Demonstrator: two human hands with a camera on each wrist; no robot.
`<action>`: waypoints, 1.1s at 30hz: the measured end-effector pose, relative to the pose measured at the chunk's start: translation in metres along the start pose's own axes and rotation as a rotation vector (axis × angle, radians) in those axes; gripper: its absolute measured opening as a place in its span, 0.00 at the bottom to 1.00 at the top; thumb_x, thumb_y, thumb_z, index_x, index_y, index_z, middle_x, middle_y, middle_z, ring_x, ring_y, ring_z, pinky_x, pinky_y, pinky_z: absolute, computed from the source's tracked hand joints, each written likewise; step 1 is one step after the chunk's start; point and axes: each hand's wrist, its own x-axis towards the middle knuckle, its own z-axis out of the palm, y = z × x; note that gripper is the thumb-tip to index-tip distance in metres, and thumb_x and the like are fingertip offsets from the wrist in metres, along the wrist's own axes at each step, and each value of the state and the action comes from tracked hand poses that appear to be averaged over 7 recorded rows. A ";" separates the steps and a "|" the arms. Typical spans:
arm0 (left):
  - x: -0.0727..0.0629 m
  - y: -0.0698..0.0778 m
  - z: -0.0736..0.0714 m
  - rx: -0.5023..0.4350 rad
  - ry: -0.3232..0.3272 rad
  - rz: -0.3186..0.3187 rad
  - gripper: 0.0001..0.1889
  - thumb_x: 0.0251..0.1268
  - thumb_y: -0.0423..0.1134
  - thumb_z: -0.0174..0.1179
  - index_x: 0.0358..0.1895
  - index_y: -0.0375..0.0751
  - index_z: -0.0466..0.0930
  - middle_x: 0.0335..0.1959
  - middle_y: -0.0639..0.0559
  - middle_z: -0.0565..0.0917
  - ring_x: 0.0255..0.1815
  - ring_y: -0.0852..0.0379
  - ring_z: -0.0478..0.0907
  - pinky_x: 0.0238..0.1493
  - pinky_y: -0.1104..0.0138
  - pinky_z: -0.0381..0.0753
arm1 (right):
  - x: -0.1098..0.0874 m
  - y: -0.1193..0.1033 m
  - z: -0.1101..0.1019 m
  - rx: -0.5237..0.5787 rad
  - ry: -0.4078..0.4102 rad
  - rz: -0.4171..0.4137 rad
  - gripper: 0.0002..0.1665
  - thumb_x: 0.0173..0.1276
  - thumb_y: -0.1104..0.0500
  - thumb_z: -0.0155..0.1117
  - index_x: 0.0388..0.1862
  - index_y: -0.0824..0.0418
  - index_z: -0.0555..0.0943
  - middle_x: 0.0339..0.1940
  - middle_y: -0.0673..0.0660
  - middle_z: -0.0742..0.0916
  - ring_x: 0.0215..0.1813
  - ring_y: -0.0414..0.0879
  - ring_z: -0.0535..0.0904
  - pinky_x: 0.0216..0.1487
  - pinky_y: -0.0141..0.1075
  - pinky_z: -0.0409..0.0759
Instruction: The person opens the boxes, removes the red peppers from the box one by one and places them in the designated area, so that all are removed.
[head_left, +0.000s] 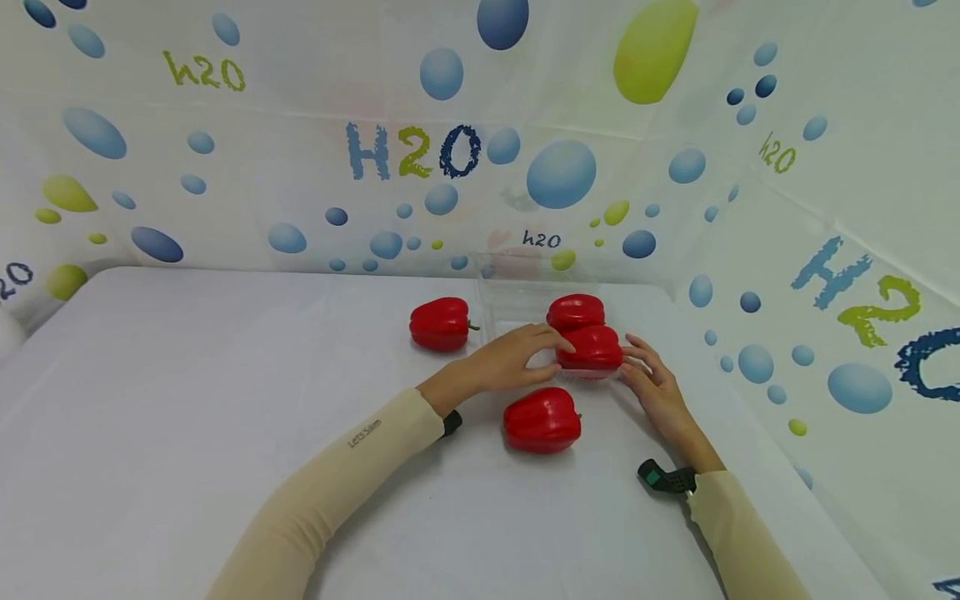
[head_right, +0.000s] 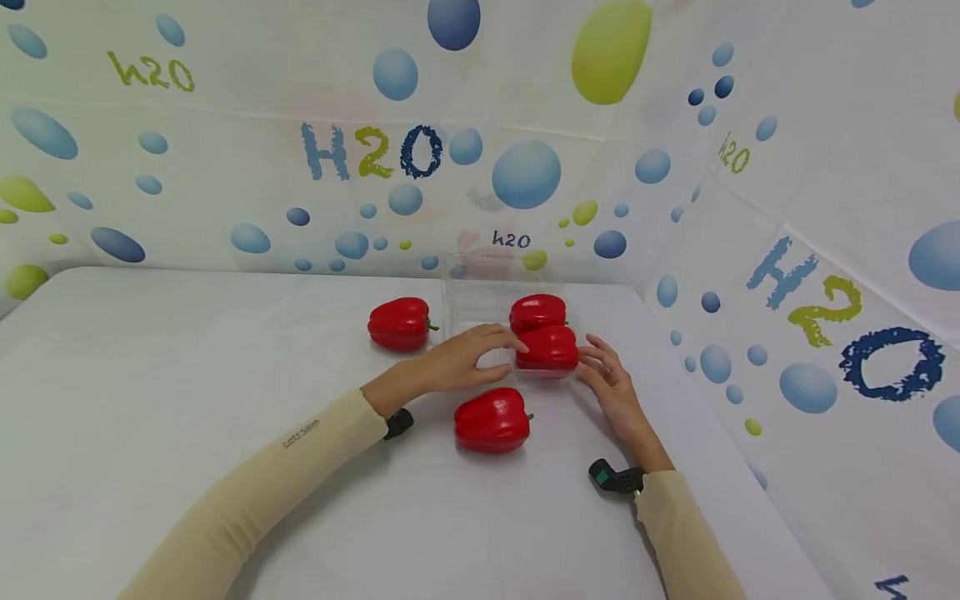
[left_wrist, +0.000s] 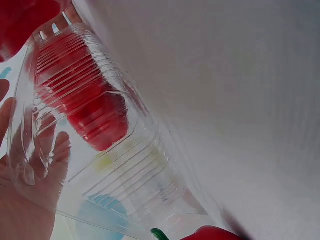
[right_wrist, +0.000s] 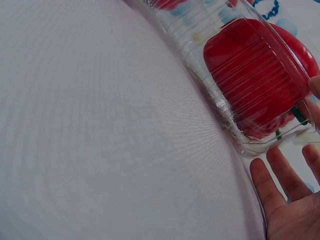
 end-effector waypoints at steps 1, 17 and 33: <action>0.000 0.000 0.000 0.006 0.003 -0.001 0.24 0.65 0.40 0.63 0.65 0.46 0.73 0.62 0.50 0.74 0.65 0.55 0.68 0.63 0.61 0.75 | 0.000 0.000 0.000 0.001 -0.001 0.000 0.28 0.74 0.46 0.55 0.67 0.59 0.69 0.79 0.51 0.56 0.75 0.61 0.60 0.57 0.24 0.72; 0.014 -0.004 0.003 0.024 0.010 -0.018 0.24 0.66 0.40 0.63 0.65 0.47 0.72 0.63 0.50 0.73 0.65 0.54 0.68 0.63 0.62 0.74 | 0.000 0.000 0.000 -0.010 -0.001 0.011 0.29 0.74 0.45 0.55 0.67 0.58 0.69 0.79 0.48 0.57 0.75 0.58 0.61 0.59 0.26 0.72; 0.027 -0.004 0.007 0.057 -0.015 -0.118 0.33 0.66 0.43 0.63 0.72 0.49 0.61 0.66 0.50 0.70 0.65 0.55 0.68 0.61 0.63 0.76 | 0.002 0.000 -0.001 -0.012 -0.006 0.004 0.29 0.74 0.45 0.55 0.67 0.58 0.69 0.79 0.47 0.57 0.75 0.58 0.61 0.60 0.27 0.72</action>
